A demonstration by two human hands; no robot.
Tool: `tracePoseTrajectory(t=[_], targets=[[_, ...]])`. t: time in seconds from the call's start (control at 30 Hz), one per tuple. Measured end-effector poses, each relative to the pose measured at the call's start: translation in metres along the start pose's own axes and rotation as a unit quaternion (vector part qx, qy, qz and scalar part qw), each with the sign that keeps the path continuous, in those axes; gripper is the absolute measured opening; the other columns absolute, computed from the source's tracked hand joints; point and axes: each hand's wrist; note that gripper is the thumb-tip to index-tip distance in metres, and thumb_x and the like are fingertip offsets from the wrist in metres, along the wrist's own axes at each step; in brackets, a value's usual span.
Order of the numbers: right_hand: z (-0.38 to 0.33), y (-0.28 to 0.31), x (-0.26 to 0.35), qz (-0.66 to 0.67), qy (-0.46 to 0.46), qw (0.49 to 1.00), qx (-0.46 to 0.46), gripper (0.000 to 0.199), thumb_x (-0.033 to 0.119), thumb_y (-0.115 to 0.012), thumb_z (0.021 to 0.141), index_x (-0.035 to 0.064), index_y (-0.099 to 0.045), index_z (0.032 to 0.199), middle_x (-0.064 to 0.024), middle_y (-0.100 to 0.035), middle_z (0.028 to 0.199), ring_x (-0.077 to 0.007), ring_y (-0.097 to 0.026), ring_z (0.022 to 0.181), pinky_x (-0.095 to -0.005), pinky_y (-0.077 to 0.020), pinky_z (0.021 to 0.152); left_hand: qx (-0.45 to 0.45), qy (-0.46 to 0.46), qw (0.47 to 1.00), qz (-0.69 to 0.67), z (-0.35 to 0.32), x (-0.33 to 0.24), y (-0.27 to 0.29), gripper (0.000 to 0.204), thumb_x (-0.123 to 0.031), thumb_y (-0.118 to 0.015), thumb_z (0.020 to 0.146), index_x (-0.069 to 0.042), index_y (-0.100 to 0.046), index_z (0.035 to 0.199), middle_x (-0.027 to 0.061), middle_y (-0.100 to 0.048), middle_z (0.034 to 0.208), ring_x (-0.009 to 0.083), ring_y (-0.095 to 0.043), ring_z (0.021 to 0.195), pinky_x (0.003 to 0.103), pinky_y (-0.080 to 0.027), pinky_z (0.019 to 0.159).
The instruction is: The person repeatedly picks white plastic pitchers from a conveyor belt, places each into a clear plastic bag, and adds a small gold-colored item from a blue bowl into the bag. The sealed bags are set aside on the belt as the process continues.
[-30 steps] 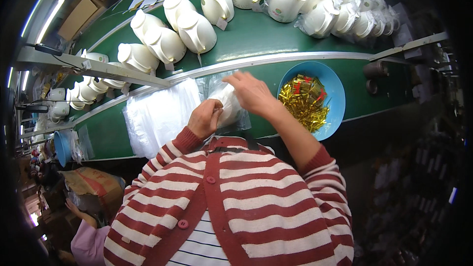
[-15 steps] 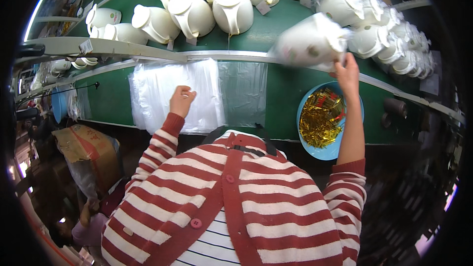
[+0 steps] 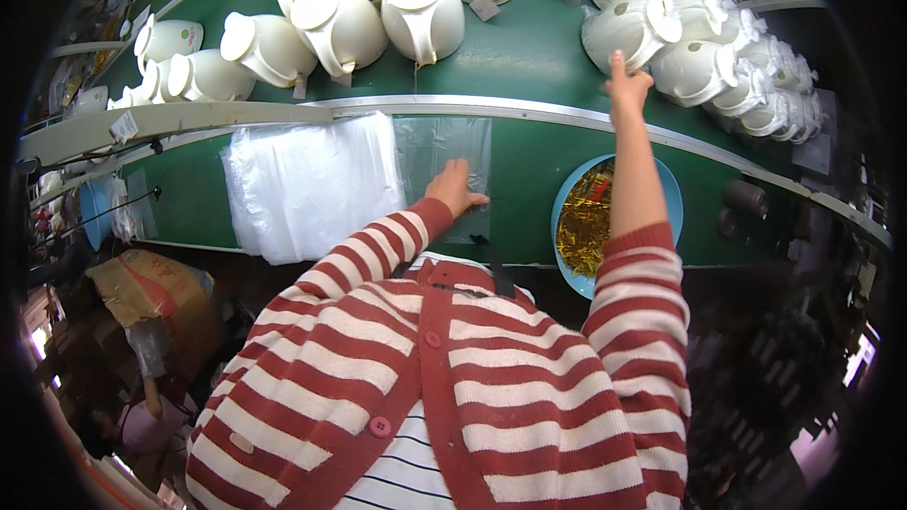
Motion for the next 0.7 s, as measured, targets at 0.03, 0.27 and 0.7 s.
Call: tracePoseTrajectory(t=[0.03,0.27,0.7], targets=[[-0.025,-0.008,-0.001,-0.103,0.023,0.989,-0.1,0.073,0.046,-0.079,0.095,-0.01,-0.049,0.13,-0.0217,-0.065,0.12,-0.0279,-0.067,0.094,-0.0418,-0.0552,0.086,0.009,0.014,0.999,0.041,0.001,0.0,-0.008,0.042,-0.029,-0.084,0.087,-0.003,-0.059,0.106,0.0198,-0.065,0.099,0.0455,-0.069,0.096,0.053,-0.054,0.08],[-0.227,-0.054,-0.094,-0.207,0.059,0.948,0.235,0.07,0.042,-0.088,0.085,-0.0045,-0.058,0.128,-0.0202,-0.069,0.109,-0.0309,-0.07,0.097,-0.043,-0.057,0.088,0.031,0.09,0.949,-0.302,-0.006,0.055,-0.021,0.015,-0.014,-0.067,0.101,-0.001,-0.072,0.107,0.0132,-0.075,0.1,0.0305,-0.074,0.087,0.042,-0.061,0.079],[-0.209,-0.098,-0.063,-0.455,-0.093,0.782,0.415,0.04,0.032,-0.078,0.092,-0.0032,-0.067,0.107,-0.0223,-0.077,0.097,-0.0363,-0.077,0.085,-0.0508,-0.0611,0.073,0.007,0.224,0.555,-0.801,-0.075,0.076,0.132,0.016,-0.01,-0.065,0.09,-0.008,-0.06,0.106,-0.0003,-0.052,0.072,0.0138,-0.054,0.066,0.032,-0.043,0.058]])
Point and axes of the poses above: each hand's wrist, its own z-axis towards the middle knuckle, its own y-axis out of the back of the hand, x = y × z
